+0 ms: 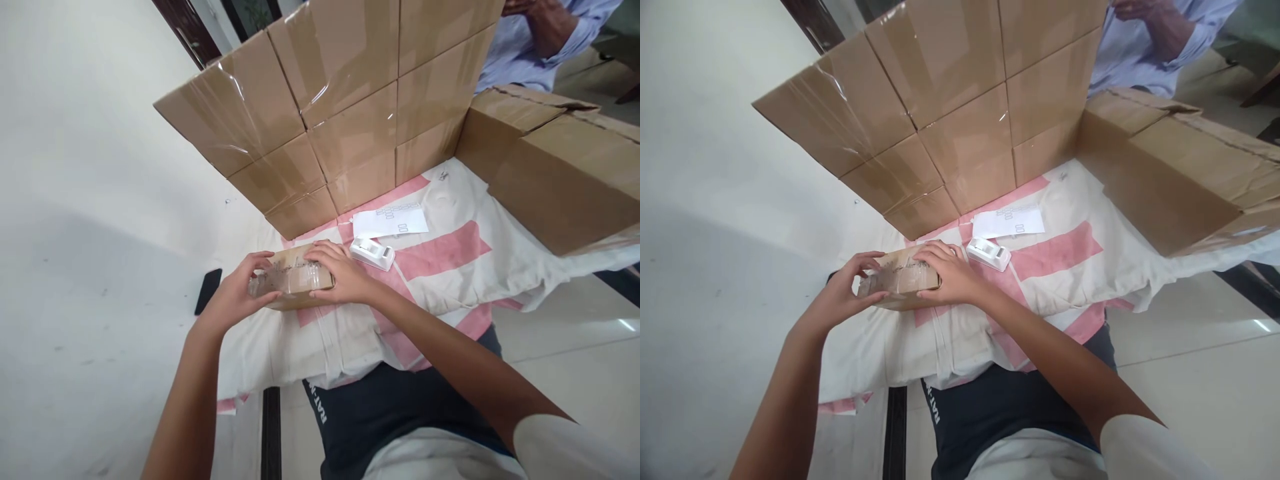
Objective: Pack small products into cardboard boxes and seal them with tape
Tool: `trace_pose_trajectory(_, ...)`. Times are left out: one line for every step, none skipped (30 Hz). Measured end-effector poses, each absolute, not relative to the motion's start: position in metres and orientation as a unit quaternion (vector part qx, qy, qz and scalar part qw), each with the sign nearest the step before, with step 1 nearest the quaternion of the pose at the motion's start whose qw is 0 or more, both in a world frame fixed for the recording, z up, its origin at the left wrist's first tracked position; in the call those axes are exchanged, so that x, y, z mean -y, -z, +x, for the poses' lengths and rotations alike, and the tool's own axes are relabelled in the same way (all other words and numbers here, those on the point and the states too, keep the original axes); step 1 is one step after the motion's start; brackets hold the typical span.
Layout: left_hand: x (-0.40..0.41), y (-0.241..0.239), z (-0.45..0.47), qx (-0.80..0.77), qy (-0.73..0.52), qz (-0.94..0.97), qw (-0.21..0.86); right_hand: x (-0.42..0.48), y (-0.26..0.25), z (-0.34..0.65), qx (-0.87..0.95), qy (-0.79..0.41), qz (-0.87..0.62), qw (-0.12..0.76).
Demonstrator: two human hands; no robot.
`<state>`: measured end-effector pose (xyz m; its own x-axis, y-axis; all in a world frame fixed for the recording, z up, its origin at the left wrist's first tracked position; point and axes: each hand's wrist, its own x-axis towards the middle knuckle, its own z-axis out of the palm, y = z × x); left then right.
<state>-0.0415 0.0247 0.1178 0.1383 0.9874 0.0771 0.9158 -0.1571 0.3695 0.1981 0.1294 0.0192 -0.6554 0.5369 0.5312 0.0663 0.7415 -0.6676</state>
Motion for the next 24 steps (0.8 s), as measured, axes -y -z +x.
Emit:
trace_pose_trajectory(-0.024,-0.115,-0.040,-0.646,-0.152,0.738,0.119,-0.129,-0.019,0.198,0.854,-0.314,-0.177,0.375)
trace_pose_trajectory(-0.023,-0.113,-0.039,-0.654,-0.152,0.732,0.120,-0.129,-0.018,0.198,0.854,-0.315,-0.178,0.374)
trace_pose_trajectory(-0.022,-0.111,-0.038,-0.658,-0.154,0.727,0.121,-0.129,-0.018,0.198,0.854,-0.316,-0.178,0.374)
trace_pose_trajectory(-0.022,-0.110,-0.037,-0.659,-0.159,0.725,0.122,-0.129,-0.018,0.198,0.854,-0.316,-0.178,0.374)
trace_pose_trajectory(-0.022,-0.109,-0.037,-0.658,-0.164,0.724,0.125,-0.129,-0.017,0.198,0.853,-0.314,-0.178,0.376)
trace_pose_trajectory(-0.023,-0.108,-0.038,-0.655,-0.169,0.724,0.131,-0.129,-0.017,0.198,0.853,-0.312,-0.178,0.379)
trace_pose_trajectory(-0.024,-0.108,-0.038,-0.654,-0.172,0.724,0.138,-0.129,-0.017,0.198,0.853,-0.310,-0.178,0.381)
trace_pose_trajectory(-0.026,-0.108,-0.039,-0.654,-0.172,0.722,0.146,-0.128,-0.017,0.198,0.852,-0.309,-0.178,0.383)
trace_pose_trajectory(-0.029,-0.109,-0.040,-0.657,-0.170,0.719,0.151,-0.128,-0.017,0.199,0.852,-0.308,-0.179,0.384)
trace_pose_trajectory(-0.033,-0.109,-0.040,-0.661,-0.167,0.715,0.155,-0.128,-0.017,0.199,0.852,-0.307,-0.178,0.385)
trace_pose_trajectory(-0.038,-0.108,-0.041,-0.664,-0.165,0.712,0.157,-0.128,-0.017,0.199,0.851,-0.308,-0.177,0.387)
trace_pose_trajectory(-0.043,-0.107,-0.041,-0.664,-0.164,0.712,0.159,-0.128,-0.017,0.199,0.851,-0.308,-0.175,0.388)
trace_pose_trajectory(-0.049,-0.106,-0.041,-0.659,-0.163,0.717,0.160,-0.128,-0.016,0.199,0.850,-0.307,-0.173,0.391)
trace_pose_trajectory(-0.055,-0.104,-0.041,-0.647,-0.162,0.727,0.160,-0.128,-0.016,0.199,0.850,-0.307,-0.170,0.393)
trace_pose_trajectory(-0.060,-0.101,-0.041,-0.633,-0.161,0.740,0.159,-0.129,-0.016,0.199,0.850,-0.307,-0.168,0.394)
trace_pose_trajectory(-0.065,-0.097,-0.042,-0.619,-0.159,0.753,0.158,-0.129,-0.016,0.199,0.850,-0.308,-0.168,0.394)
trace_pose_trajectory(-0.069,-0.094,-0.043,-0.608,-0.157,0.763,0.156,-0.129,-0.016,0.199,0.850,-0.308,-0.169,0.392)
trace_pose_trajectory(-0.072,-0.090,-0.044,-0.601,-0.156,0.768,0.154,-0.129,-0.016,0.199,0.851,-0.309,-0.171,0.389)
trace_pose_trajectory(-0.074,-0.086,-0.046,-0.599,-0.155,0.770,0.151,-0.130,-0.016,0.199,0.851,-0.310,-0.172,0.386)
trace_pose_trajectory(-0.075,-0.083,-0.047,-0.600,-0.157,0.770,0.148,-0.130,-0.016,0.199,0.852,-0.310,-0.173,0.385)
trace_pose_trajectory(-0.075,-0.080,-0.048,-0.602,-0.160,0.769,0.144,-0.129,-0.016,0.199,0.852,-0.309,-0.173,0.385)
trace_pose_trajectory(-0.075,-0.078,-0.049,-0.604,-0.164,0.768,0.138,-0.129,-0.016,0.200,0.853,-0.308,-0.171,0.384)
trace_pose_trajectory(-0.074,-0.077,-0.049,-0.607,-0.169,0.765,0.132,-0.129,-0.016,0.200,0.853,-0.308,-0.170,0.385)
trace_pose_trajectory(-0.073,-0.076,-0.049,-0.613,-0.174,0.760,0.127,-0.128,-0.016,0.201,0.854,-0.307,-0.169,0.385)
